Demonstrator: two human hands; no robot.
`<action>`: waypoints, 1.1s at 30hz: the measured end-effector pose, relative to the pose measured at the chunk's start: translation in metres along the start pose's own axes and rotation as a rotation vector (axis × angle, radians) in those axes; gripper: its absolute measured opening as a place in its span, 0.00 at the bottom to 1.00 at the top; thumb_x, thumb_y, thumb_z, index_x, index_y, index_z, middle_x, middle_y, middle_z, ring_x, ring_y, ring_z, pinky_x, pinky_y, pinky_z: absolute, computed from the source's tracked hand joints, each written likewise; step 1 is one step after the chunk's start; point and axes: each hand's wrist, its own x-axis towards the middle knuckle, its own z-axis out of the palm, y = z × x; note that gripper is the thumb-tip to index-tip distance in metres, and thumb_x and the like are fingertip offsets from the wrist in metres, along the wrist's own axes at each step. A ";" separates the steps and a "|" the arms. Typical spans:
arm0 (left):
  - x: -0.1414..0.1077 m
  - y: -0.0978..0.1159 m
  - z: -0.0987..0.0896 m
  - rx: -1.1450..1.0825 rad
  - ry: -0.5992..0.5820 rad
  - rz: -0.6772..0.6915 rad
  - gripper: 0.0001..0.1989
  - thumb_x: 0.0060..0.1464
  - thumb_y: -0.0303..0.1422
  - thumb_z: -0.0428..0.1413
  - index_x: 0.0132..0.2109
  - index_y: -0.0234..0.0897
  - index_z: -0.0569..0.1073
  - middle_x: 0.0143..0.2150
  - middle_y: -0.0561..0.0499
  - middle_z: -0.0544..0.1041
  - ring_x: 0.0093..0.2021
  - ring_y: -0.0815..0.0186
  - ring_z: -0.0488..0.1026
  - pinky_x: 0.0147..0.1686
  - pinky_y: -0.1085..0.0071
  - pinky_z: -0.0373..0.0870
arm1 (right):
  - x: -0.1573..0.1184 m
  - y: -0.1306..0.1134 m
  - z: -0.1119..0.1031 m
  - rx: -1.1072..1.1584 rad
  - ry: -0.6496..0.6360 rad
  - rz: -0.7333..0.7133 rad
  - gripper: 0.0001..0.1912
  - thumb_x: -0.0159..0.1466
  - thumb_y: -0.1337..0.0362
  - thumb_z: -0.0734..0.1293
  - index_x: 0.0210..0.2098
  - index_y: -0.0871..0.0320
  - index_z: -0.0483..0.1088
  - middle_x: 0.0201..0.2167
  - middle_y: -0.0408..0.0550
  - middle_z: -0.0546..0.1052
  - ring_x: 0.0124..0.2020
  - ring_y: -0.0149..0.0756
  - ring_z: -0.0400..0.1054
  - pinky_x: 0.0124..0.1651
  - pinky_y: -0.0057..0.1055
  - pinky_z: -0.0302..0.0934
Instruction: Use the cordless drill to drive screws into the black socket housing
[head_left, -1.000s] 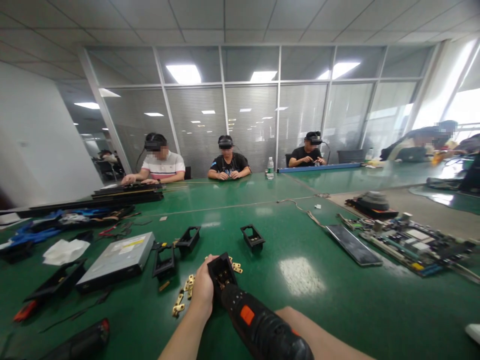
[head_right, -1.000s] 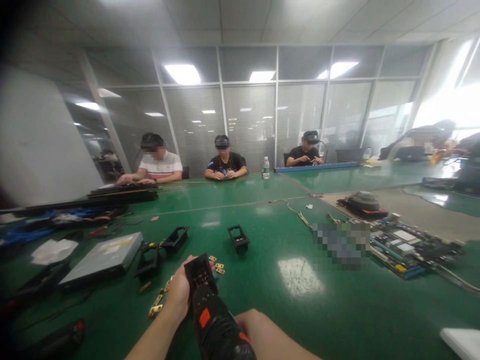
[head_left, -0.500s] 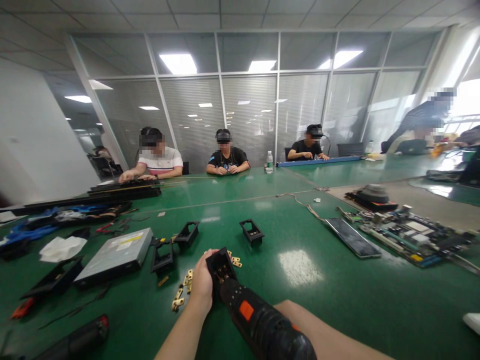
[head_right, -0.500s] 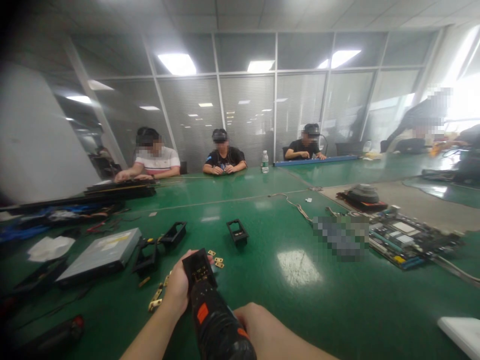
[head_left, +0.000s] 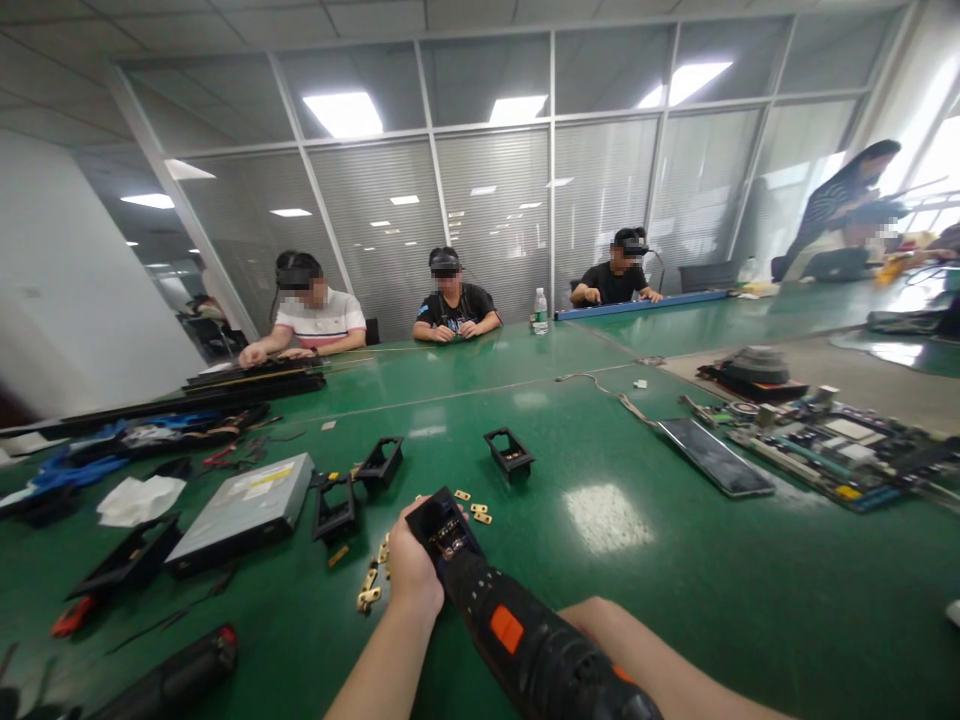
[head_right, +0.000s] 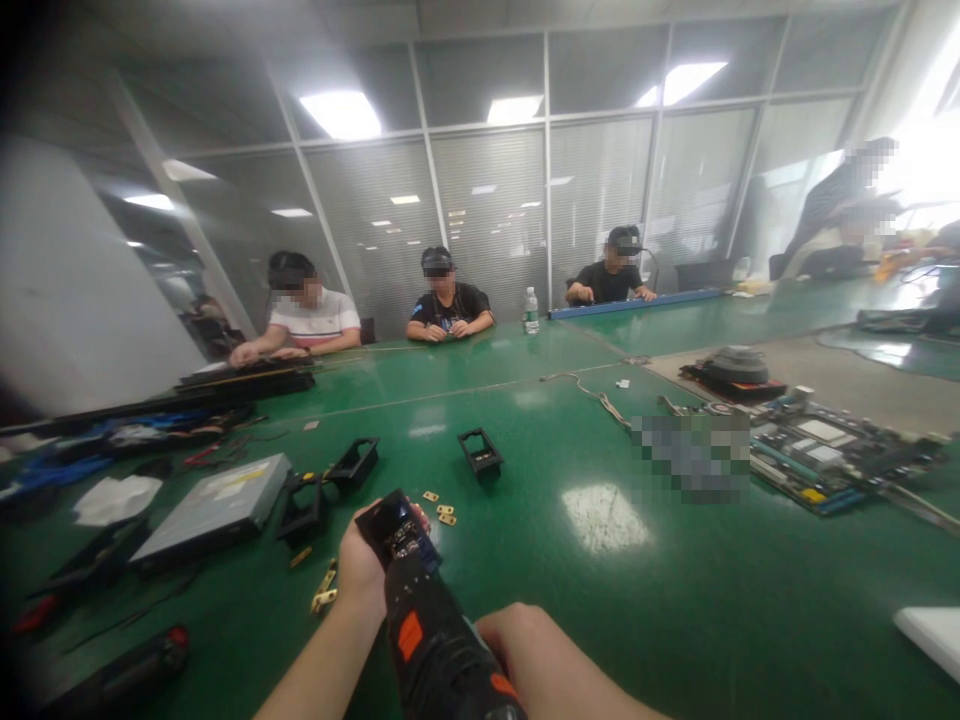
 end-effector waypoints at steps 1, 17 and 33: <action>-0.002 0.002 0.002 -0.048 0.000 -0.030 0.11 0.49 0.38 0.56 0.29 0.34 0.75 0.24 0.47 0.77 0.24 0.59 0.75 0.27 0.64 0.73 | 0.000 0.001 0.003 0.001 0.021 0.011 0.11 0.57 0.65 0.70 0.21 0.61 0.68 0.18 0.37 0.63 0.24 0.27 0.56 0.24 0.25 0.47; -0.001 0.009 -0.005 0.038 -0.096 -0.175 0.18 0.54 0.46 0.57 0.32 0.33 0.74 0.26 0.45 0.78 0.25 0.57 0.77 0.27 0.63 0.74 | 0.020 0.049 0.023 0.099 0.020 -0.190 0.14 0.68 0.59 0.68 0.49 0.61 0.71 0.46 0.50 0.76 0.43 0.40 0.74 0.46 0.41 0.71; -0.005 0.004 0.002 0.052 0.001 -0.210 0.16 0.54 0.45 0.57 0.30 0.35 0.72 0.22 0.47 0.75 0.21 0.59 0.73 0.23 0.65 0.71 | 0.019 0.046 0.020 0.345 -0.049 -0.133 0.54 0.52 0.56 0.77 0.70 0.47 0.47 0.45 0.49 0.78 0.41 0.46 0.78 0.43 0.39 0.73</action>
